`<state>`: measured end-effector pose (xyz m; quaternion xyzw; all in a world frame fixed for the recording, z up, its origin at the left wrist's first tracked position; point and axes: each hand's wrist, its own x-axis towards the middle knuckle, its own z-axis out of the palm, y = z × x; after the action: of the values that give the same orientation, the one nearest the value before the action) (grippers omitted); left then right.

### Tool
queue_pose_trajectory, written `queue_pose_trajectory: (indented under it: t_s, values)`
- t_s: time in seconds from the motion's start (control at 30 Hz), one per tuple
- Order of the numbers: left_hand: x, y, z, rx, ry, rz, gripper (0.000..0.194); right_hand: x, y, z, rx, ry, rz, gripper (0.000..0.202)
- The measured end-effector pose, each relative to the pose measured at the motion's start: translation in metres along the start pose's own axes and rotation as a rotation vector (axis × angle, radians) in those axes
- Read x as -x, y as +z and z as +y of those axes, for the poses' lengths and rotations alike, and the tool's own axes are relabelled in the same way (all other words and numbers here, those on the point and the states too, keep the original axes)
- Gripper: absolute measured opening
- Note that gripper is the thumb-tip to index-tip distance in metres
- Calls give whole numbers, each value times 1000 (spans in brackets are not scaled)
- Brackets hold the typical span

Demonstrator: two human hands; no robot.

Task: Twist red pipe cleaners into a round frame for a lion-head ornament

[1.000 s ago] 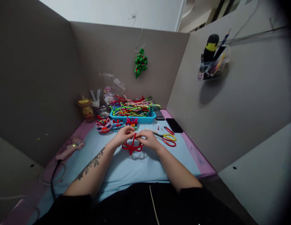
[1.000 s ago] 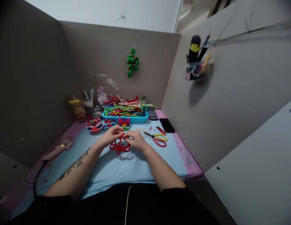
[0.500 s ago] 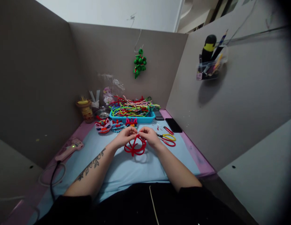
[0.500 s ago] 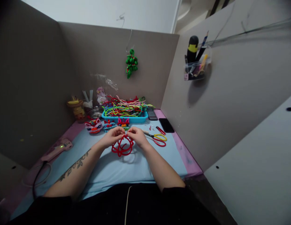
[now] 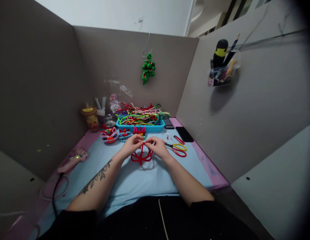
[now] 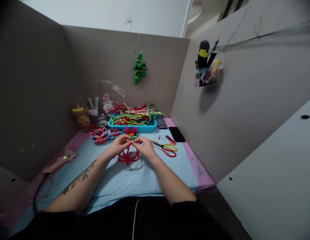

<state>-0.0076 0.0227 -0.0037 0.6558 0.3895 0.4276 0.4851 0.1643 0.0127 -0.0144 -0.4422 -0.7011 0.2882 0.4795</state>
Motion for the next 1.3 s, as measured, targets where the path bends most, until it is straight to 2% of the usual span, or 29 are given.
queue_pose_trajectory:
  t_s: [0.2, 0.4, 0.53, 0.8, 1.0, 1.13, 1.2, 1.3]
  values:
    - [2, 3, 0, -18, -1, -26, 32, 4, 5, -2, 106, -15, 0, 8]
    - [1, 5, -4, 28, 17, 18, 31, 4, 8, -2, 124, -25, 22, 10]
    - [-1, 5, -8, 55, 8, 32, 31, 4, 7, -1, 203, -100, 98, 5]
    - [-3, 3, -15, 99, 3, 29, 33, 5, 8, 2, 359, -215, 79, 11]
    - [-2, 3, -15, 124, -32, 25, 36, 6, 13, 3, 407, -120, 23, 13]
    - [-3, 2, -10, 200, -89, 44, 45, 3, 16, 9, 336, -50, -39, 13]
    - [-5, -1, -7, 233, -91, 108, 45, 0, 15, 13, 257, -14, -46, 13]
    - [-10, -10, -10, 227, -67, 271, 40, -5, 10, 21, 84, 91, -14, 14]
